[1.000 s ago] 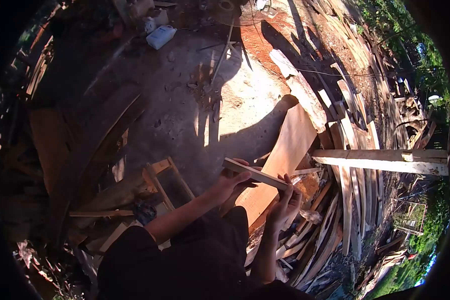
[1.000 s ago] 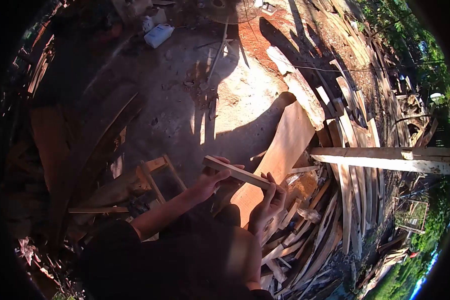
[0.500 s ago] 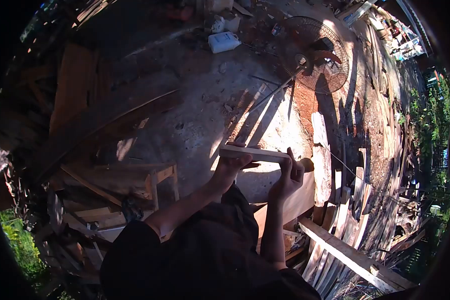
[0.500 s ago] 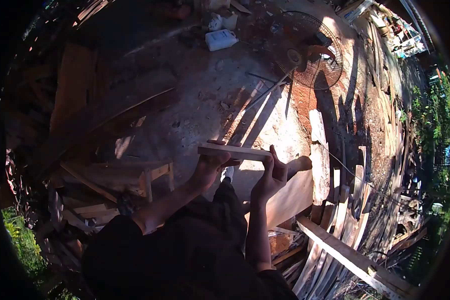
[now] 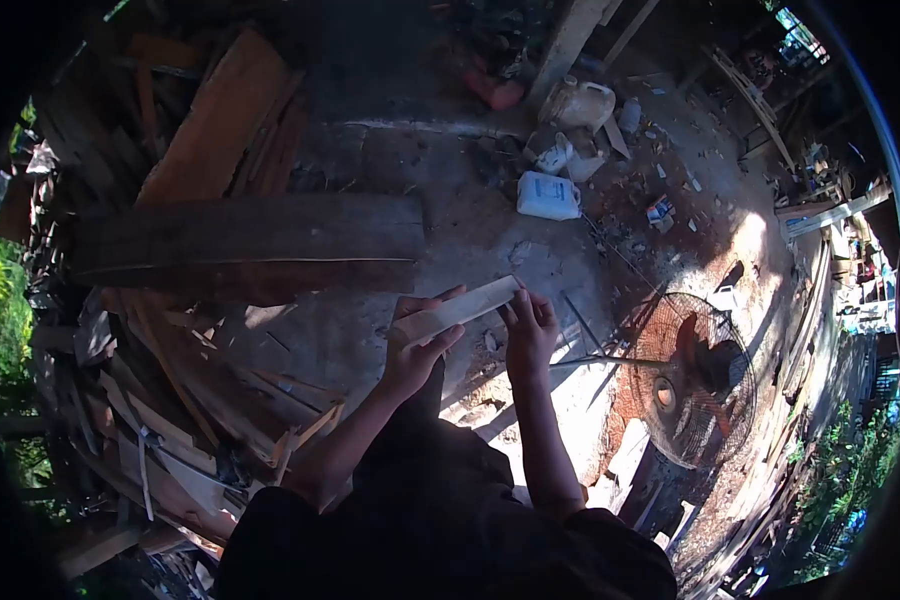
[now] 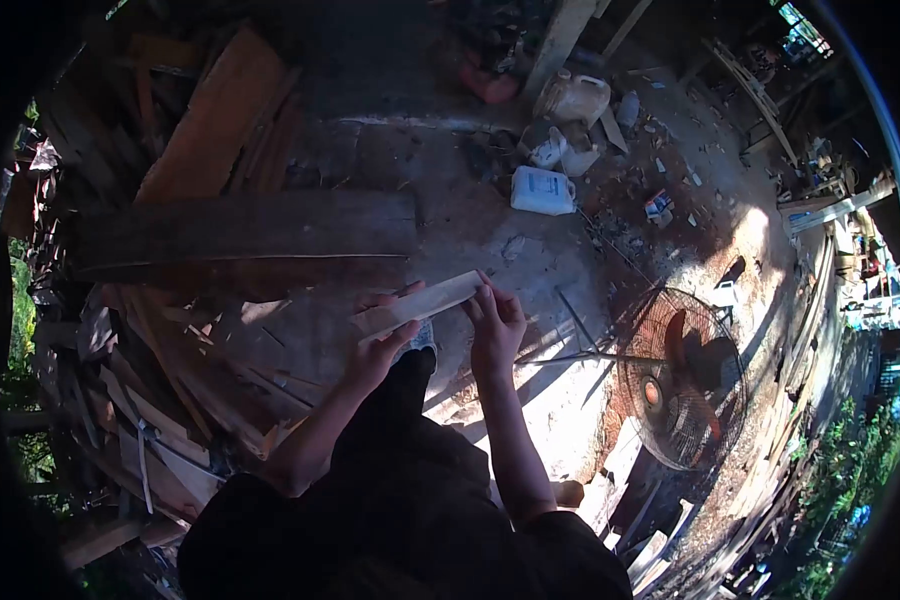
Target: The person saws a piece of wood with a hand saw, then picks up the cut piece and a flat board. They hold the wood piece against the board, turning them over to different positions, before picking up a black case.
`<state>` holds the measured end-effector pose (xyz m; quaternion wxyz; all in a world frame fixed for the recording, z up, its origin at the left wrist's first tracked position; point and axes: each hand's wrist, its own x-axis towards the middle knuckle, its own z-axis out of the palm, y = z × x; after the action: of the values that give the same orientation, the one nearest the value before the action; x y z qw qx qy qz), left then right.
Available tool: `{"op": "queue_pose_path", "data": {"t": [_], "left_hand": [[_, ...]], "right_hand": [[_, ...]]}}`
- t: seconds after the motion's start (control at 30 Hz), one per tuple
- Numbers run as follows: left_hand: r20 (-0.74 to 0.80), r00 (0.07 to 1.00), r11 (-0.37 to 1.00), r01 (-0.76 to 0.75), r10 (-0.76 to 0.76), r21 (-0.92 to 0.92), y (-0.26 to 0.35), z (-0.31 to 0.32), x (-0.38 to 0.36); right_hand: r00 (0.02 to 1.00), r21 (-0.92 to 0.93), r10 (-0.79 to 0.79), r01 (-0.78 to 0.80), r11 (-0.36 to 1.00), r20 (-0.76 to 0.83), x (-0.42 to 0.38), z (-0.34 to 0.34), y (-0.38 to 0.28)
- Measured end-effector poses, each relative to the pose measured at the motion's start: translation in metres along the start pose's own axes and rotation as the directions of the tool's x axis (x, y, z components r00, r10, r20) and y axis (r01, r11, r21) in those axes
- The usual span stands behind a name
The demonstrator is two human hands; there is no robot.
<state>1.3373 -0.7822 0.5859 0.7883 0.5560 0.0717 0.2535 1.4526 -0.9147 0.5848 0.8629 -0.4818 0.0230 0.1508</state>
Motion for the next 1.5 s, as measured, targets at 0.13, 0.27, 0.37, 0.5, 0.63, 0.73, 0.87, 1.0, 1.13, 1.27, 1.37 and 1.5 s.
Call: {"op": "queue_pose_path", "data": {"t": [0.13, 0.27, 0.37, 0.5, 0.63, 0.73, 0.87, 1.0, 1.13, 1.27, 1.37, 1.5], "left_hand": [[0.016, 1.0, 1.0, -0.011, 0.011, 0.021, -0.008, -0.002, 0.115], [0.085, 0.992, 0.966, -0.106, 0.088, 0.237, -0.018, -0.012, 0.268], [0.116, 0.983, 0.96, -0.164, 0.14, 0.226, -0.034, -0.025, 0.357], [0.073, 0.977, 0.944, -0.213, 0.2, 0.254, -0.063, -0.053, 0.469], [-0.02, 0.94, 0.88, -0.312, 0.341, 0.36, -0.059, -0.088, 0.585], [-0.107, 0.927, 0.863, -0.288, 0.361, 0.414, -0.045, -0.119, 0.662], [-0.26, 0.886, 0.86, -0.241, 0.384, 0.45, -0.037, -0.176, 0.767], [-0.297, 0.865, 0.835, -0.217, 0.405, 0.507, -0.032, -0.234, 0.886], [-0.304, 0.881, 0.867, -0.199, 0.362, 0.456, -0.006, -0.282, 1.01], [-0.269, 0.92, 0.915, -0.177, 0.284, 0.363, 0.034, -0.319, 1.138], [-0.248, 0.931, 0.93, -0.184, 0.269, 0.319, 0.047, -0.352, 1.226], [-0.251, 0.937, 0.959, -0.193, 0.243, 0.21, 0.049, -0.416, 1.339]], "right_hand": [[0.99, 0.083, 0.122, -0.127, 0.988, 0.068, 0.122, 0.024, 0.005], [0.978, 0.072, 0.169, -0.179, 0.981, 0.123, 0.26, 0.068, -0.005], [0.956, 0.178, 0.278, -0.292, 0.94, 0.096, 0.347, 0.101, 0.002], [0.908, 0.185, 0.348, -0.392, 0.901, 0.232, 0.481, 0.143, 0.037], [0.777, 0.094, 0.552, -0.6, 0.794, 0.302, 0.602, 0.236, 0.052], [0.685, 0.002, 0.598, -0.658, 0.753, 0.416, 0.688, 0.309, 0.079], [0.592, -0.069, 0.626, -0.696, 0.714, 0.508, 0.785, 0.406, 0.119], [0.563, -0.109, 0.667, -0.719, 0.686, 0.488, 0.883, 0.511, 0.137], [0.581, -0.118, 0.699, -0.728, 0.675, 0.417, 0.981, 0.596, 0.147], [0.68, -0.083, 0.631, -0.653, 0.753, 0.374, 1.069, 0.678, 0.133], [0.71, -0.063, 0.573, -0.605, 0.794, 0.41, 1.14, 0.729, 0.142], [0.712, -0.023, 0.541, -0.596, 0.803, 0.447, 1.229, 0.817, 0.156]]}}
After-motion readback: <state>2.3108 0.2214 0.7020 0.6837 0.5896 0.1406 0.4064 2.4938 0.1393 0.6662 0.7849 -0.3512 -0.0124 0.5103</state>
